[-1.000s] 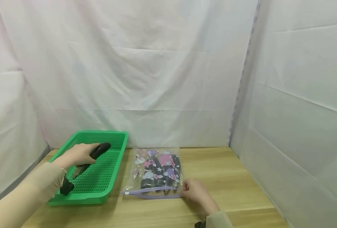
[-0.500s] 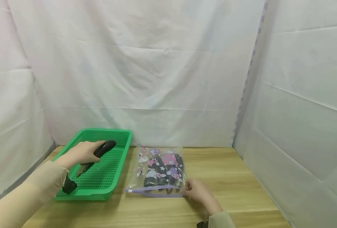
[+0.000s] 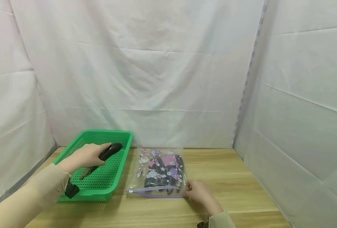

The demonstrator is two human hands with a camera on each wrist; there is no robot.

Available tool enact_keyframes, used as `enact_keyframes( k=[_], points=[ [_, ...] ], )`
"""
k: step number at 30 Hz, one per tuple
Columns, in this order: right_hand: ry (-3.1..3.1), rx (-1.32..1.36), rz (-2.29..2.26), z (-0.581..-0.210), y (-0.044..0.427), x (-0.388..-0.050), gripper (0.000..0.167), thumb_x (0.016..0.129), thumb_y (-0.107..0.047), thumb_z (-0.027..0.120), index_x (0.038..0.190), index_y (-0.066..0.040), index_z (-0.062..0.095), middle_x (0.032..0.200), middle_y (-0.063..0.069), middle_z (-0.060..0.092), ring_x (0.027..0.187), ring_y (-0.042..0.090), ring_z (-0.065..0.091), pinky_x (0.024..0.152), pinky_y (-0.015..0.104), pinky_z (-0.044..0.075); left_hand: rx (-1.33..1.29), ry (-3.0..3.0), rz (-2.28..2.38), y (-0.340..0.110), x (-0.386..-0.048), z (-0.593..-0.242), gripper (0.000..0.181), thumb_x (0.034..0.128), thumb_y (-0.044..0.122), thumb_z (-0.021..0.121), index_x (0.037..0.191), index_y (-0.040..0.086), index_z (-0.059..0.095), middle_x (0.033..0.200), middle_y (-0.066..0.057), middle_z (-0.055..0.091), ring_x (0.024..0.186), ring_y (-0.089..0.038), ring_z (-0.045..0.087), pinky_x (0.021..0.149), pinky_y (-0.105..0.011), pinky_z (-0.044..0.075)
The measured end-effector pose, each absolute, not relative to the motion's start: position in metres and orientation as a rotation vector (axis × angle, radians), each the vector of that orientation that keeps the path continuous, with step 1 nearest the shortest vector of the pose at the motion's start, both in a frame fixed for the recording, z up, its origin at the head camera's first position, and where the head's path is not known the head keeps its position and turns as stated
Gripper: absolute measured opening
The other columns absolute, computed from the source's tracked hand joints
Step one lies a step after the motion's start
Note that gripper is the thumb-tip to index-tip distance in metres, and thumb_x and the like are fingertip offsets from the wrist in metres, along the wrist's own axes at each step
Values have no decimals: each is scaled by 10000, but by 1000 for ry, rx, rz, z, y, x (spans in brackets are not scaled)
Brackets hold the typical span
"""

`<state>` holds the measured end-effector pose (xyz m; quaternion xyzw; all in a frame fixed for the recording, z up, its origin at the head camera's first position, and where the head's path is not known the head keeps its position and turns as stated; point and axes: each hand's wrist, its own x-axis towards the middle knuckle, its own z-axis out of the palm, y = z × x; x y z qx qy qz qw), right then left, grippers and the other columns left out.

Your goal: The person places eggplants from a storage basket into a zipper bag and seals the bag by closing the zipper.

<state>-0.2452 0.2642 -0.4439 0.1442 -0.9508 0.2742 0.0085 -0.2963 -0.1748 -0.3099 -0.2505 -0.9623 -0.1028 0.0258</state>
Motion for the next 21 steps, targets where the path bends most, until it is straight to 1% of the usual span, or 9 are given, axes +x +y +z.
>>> enact_keyframes(
  k=[8,11,18,21],
  points=[
    [-2978,448,833,-443,264,-245,252,790,-212,756,706,-166,523,615,-75,518,532,106,474,493,278,396,-776,-2975,-300,-170,-291,-307,746,799,133,766,1443,-8,416,930,-94,652,694,-175,571,578,-342,456],
    [-2983,446,829,-442,264,-245,252,789,-209,757,707,-165,523,620,-75,519,538,107,475,498,280,397,-775,-2970,-302,-168,-290,-307,753,798,134,768,1448,2,413,932,-93,654,687,-168,568,571,-337,450],
    [-2973,466,820,-441,263,-243,241,780,-194,752,707,-161,524,622,-83,516,540,102,476,511,283,400,-798,-2943,-322,-164,-283,-307,756,787,126,771,1447,12,419,864,-42,639,656,-135,539,545,-316,434],
    [-2967,468,839,-440,262,-243,241,782,-188,749,708,-156,522,625,-80,516,543,103,476,511,283,402,-806,-2915,-329,-162,-281,-303,759,785,134,776,1445,13,422,869,-37,641,674,-135,548,548,-311,435]
  ],
)
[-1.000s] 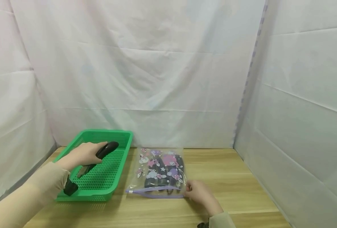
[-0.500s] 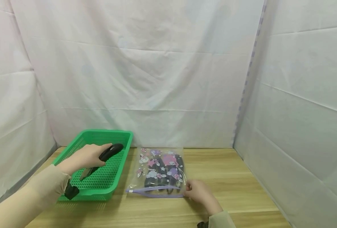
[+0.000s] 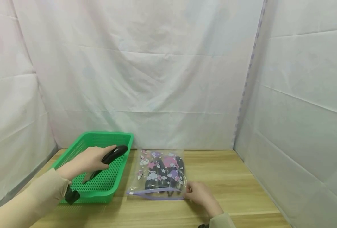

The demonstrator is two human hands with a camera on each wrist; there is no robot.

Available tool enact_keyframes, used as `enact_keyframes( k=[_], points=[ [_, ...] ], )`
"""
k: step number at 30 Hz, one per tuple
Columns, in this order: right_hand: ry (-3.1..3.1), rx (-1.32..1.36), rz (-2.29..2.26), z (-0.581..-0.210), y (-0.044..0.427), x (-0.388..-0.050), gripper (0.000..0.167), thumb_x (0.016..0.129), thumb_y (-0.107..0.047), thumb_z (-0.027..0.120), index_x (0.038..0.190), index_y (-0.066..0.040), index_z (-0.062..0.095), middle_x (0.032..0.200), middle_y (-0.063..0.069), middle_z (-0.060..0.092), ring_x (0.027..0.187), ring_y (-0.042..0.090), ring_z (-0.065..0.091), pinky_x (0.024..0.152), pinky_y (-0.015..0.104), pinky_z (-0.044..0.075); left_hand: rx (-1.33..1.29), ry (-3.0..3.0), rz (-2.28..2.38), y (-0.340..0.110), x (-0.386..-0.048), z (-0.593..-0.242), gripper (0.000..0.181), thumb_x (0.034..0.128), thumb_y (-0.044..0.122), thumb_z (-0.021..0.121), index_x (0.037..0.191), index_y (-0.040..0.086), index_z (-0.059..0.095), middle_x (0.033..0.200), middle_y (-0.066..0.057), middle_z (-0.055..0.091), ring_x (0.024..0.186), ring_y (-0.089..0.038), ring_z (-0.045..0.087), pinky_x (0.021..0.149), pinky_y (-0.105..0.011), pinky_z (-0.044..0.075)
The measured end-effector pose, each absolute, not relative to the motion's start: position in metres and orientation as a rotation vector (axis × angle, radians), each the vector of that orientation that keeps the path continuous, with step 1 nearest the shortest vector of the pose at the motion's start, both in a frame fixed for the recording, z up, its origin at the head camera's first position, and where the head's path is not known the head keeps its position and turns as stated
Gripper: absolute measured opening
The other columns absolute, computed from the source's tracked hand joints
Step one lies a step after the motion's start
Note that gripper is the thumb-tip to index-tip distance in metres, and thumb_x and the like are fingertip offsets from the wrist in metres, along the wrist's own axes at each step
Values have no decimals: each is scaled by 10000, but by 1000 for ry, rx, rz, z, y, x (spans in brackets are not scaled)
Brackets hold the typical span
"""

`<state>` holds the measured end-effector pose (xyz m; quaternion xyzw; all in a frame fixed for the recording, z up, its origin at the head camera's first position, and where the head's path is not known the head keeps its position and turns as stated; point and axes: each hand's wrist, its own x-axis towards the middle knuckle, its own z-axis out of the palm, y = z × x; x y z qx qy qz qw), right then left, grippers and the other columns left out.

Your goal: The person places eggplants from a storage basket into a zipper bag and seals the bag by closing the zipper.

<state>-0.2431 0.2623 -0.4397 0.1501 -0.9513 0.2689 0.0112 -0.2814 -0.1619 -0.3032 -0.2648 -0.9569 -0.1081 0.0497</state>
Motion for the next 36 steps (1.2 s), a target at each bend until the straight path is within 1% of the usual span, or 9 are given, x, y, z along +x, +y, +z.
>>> enact_keyframes(
  k=[4,11,20,26,33,36],
  points=[
    [-2971,468,879,-440,263,-242,237,792,-184,745,714,-146,524,634,-65,521,551,112,478,509,281,406,-827,-2894,-320,-156,-278,-298,768,789,152,781,1451,20,416,888,-37,642,696,-134,553,554,-306,436],
    [-2973,476,877,-442,265,-241,228,794,-174,741,716,-146,528,638,-66,520,557,111,475,512,280,407,-880,-2864,-295,-145,-269,-291,779,788,178,784,1456,29,414,874,-16,633,713,-144,566,566,-310,452],
    [-3004,435,876,-440,264,-242,239,808,-213,748,718,-153,535,637,-59,528,558,118,482,503,275,408,-956,-2825,-340,-129,-260,-291,767,802,167,765,1468,48,404,814,32,593,656,-101,517,561,-298,427],
    [-3000,445,856,-440,260,-244,246,803,-197,751,717,-151,525,629,-58,523,550,122,478,497,282,400,-1001,-2784,-315,-120,-252,-294,756,790,151,761,1458,49,422,794,31,598,636,-98,515,550,-290,423],
    [-2997,446,853,-439,258,-248,246,800,-174,749,716,-147,519,641,-55,525,566,126,486,507,286,412,-1103,-2722,-326,-107,-238,-296,782,781,191,787,1464,90,421,774,37,587,626,-89,520,535,-264,429],
    [-2994,457,836,-438,259,-248,246,793,-167,752,712,-149,520,636,-57,526,561,127,488,506,286,414,-1147,-2717,-368,-100,-230,-298,786,770,162,773,1468,89,419,746,43,568,583,-82,498,509,-256,428]
  ],
)
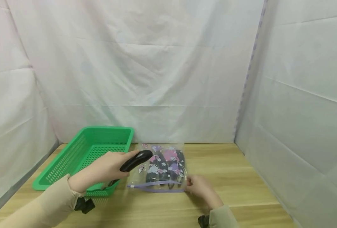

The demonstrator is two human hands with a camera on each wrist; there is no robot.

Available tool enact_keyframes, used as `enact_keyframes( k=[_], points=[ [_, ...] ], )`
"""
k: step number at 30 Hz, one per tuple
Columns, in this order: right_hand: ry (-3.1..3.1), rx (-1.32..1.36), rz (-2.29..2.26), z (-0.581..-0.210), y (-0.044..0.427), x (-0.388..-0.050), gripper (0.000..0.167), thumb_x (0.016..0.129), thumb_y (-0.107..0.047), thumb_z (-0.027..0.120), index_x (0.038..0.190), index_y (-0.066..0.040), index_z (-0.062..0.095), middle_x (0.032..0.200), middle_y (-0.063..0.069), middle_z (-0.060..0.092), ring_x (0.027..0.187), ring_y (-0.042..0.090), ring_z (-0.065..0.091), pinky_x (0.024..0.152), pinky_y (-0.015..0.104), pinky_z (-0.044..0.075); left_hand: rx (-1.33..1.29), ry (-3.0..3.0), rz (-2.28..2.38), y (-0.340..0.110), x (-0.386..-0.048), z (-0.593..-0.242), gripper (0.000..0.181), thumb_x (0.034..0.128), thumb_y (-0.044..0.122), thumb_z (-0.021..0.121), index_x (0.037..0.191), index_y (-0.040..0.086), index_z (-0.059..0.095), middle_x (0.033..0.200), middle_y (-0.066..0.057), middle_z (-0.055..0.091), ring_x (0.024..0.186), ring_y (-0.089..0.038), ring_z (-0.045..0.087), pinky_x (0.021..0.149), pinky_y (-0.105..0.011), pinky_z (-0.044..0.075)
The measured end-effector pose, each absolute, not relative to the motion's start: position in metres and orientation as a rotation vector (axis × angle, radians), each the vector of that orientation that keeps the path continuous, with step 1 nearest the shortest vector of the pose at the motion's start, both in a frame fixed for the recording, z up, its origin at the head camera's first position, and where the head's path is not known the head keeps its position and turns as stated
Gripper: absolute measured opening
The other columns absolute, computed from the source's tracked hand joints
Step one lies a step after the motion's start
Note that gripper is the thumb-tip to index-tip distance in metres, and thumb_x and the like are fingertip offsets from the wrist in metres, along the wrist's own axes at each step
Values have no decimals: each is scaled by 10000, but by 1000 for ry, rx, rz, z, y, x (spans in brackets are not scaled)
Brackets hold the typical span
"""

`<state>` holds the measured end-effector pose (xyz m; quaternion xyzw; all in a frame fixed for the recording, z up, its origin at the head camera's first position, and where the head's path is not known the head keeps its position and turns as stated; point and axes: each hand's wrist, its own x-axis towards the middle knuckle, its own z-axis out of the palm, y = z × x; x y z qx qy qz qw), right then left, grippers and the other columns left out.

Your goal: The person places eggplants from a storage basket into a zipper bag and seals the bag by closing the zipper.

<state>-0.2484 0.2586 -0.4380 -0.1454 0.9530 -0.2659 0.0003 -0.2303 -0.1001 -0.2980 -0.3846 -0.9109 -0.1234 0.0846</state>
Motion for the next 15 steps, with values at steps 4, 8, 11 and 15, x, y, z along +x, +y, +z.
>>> enact_keyframes(
  k=[4,8,11,15],
  points=[
    [2992,-482,-804,-441,260,-246,252,789,-185,759,704,-162,523,623,-75,522,547,107,481,500,275,408,-1225,-2719,-353,-91,-220,-307,806,754,152,768,1476,98,412,719,56,553,548,-63,468,494,-243,421],
    [2972,-501,-849,-444,261,-243,251,791,-168,757,705,-153,522,622,-70,519,542,105,475,493,271,407,-1287,-2699,-305,-83,-212,-318,808,747,191,796,1463,109,431,734,55,570,557,-48,468,499,-230,416],
    [2953,-507,-886,-445,262,-242,245,797,-159,752,709,-147,524,627,-63,523,544,109,481,494,270,414,-1313,-2696,-292,-79,-210,-324,770,750,200,800,1438,111,465,729,63,558,550,-43,460,485,-219,402],
    [2927,-499,-910,-443,261,-243,241,804,-163,748,718,-142,524,631,-57,528,544,111,488,492,271,416,-1330,-2733,-278,-76,-209,-328,754,762,206,795,1438,127,471,695,84,523,536,-41,441,477,-218,386]
  ],
)
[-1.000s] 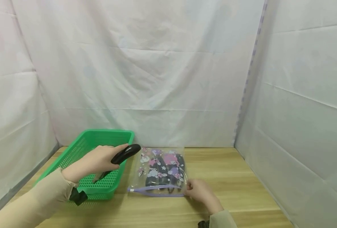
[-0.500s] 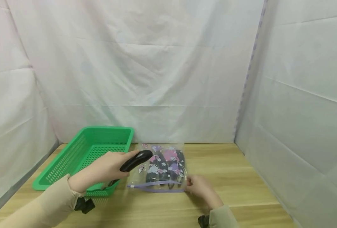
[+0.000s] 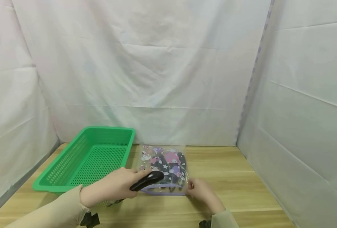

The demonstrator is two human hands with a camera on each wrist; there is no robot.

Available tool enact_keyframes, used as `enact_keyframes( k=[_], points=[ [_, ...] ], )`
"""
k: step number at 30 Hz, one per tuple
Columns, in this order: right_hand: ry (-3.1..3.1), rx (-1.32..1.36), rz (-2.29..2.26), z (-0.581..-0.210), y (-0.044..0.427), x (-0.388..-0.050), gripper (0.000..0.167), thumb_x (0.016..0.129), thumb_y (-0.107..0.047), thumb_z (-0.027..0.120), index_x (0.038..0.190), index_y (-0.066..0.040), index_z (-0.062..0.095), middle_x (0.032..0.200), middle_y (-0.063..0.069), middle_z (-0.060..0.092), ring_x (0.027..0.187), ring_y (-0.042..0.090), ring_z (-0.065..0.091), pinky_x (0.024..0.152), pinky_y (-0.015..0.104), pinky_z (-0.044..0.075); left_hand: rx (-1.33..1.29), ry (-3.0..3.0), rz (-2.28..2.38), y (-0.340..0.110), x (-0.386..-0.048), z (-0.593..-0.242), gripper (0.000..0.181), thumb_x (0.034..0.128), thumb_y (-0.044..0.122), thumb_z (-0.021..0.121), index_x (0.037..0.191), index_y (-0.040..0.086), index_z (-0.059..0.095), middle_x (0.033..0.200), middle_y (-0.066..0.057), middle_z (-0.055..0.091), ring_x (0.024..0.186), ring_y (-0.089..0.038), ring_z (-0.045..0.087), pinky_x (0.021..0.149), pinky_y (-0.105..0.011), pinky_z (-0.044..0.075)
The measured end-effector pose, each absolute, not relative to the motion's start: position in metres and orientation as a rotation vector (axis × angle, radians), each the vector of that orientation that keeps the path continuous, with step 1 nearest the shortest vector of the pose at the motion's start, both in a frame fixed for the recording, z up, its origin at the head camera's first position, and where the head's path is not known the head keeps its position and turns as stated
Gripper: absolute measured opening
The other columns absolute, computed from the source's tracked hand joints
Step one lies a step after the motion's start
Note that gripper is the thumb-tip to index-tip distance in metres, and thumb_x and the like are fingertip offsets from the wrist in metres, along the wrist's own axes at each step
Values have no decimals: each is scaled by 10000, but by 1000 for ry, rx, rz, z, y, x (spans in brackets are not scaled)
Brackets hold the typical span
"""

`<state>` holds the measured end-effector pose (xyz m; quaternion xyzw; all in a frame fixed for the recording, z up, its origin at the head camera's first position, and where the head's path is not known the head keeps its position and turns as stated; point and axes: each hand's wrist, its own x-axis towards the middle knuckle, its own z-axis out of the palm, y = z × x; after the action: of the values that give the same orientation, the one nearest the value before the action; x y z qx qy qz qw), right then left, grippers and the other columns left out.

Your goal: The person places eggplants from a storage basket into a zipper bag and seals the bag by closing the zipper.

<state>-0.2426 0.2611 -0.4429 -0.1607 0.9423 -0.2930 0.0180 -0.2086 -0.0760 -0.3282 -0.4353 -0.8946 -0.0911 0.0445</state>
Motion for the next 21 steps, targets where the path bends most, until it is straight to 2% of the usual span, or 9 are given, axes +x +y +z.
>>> enact_keyframes(
  k=[12,16,21],
  points=[
    [2921,-503,-899,-439,261,-243,227,819,-165,739,731,-134,531,637,-49,533,544,120,496,506,282,423,-1378,-2773,-231,-62,-198,-349,775,724,213,818,1427,157,497,731,62,535,556,-40,441,451,-204,368],
    [2929,-490,-883,-439,260,-243,228,816,-163,738,727,-138,530,637,-49,532,549,124,494,501,281,419,-1430,-2731,-180,-58,-197,-360,768,711,232,826,1410,162,515,705,65,558,589,-53,490,488,-220,385],
    [2942,-480,-863,-440,260,-242,223,814,-150,731,724,-143,526,630,-53,525,544,122,488,500,285,410,-1493,-2655,-89,-55,-198,-374,774,707,286,850,1407,230,523,701,84,613,675,-70,583,579,-272,422]
  ],
)
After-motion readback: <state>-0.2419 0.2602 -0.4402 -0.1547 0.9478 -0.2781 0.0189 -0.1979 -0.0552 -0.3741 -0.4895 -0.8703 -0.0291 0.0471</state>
